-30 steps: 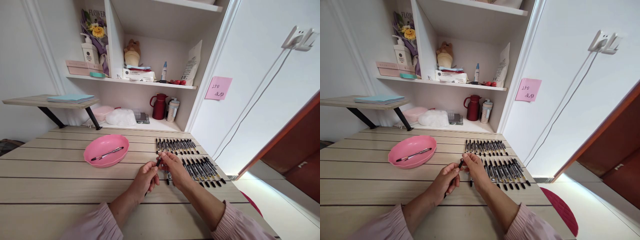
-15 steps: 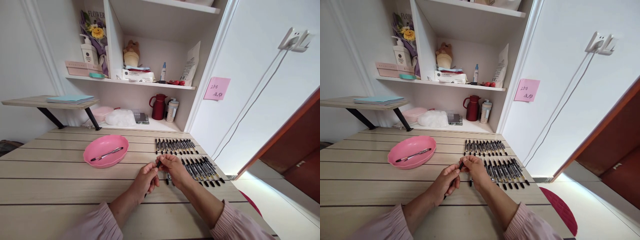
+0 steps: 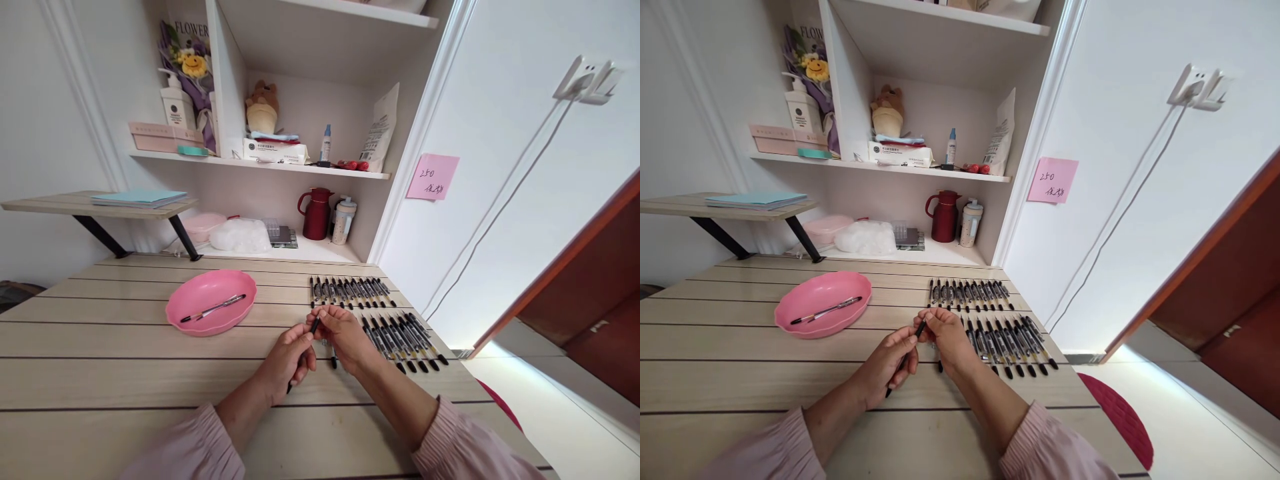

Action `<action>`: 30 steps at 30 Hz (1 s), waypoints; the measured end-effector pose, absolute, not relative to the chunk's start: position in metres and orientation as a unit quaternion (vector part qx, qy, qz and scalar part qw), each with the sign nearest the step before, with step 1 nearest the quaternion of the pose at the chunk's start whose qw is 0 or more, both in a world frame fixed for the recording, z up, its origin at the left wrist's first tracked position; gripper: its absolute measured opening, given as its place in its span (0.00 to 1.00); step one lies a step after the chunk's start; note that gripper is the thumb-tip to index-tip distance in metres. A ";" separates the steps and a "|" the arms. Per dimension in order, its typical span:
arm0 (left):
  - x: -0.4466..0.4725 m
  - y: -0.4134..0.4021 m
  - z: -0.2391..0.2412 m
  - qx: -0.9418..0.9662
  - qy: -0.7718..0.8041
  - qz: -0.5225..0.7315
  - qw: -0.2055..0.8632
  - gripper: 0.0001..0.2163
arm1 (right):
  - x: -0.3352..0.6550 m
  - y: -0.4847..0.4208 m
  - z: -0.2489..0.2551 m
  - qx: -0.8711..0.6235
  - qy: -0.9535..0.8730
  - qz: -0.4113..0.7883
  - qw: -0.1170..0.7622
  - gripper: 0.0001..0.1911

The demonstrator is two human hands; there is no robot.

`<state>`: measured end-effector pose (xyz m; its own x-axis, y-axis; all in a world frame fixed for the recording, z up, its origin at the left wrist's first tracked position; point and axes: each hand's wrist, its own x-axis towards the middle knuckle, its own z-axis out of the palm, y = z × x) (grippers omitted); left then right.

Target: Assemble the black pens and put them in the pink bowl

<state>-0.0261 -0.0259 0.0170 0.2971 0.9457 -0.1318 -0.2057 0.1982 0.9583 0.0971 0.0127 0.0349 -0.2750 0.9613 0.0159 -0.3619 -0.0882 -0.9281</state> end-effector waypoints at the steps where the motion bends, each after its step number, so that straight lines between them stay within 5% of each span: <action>1: -0.026 -0.026 0.017 0.461 0.401 0.436 0.661 0.13 | 0.097 0.013 0.035 -0.328 -0.449 0.665 0.500 0.16; 7: -0.027 -0.026 0.017 0.459 0.404 0.446 0.654 0.14 | 0.099 0.014 0.032 -0.371 -0.457 0.657 0.471 0.17; 19: -0.027 -0.026 0.016 0.441 0.411 0.438 0.667 0.13 | 0.114 0.034 0.039 -0.371 -0.411 0.609 0.568 0.15; 30: -0.031 -0.021 0.016 0.400 0.438 0.477 0.648 0.13 | 0.140 0.010 0.015 -0.512 -0.690 0.359 0.366 0.05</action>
<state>-0.0315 -0.0207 0.0165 0.1601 0.9694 -0.1859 -0.2678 0.2239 0.9371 0.1404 0.0103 0.0149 -0.2083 0.9682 0.1384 0.4427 0.2195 -0.8694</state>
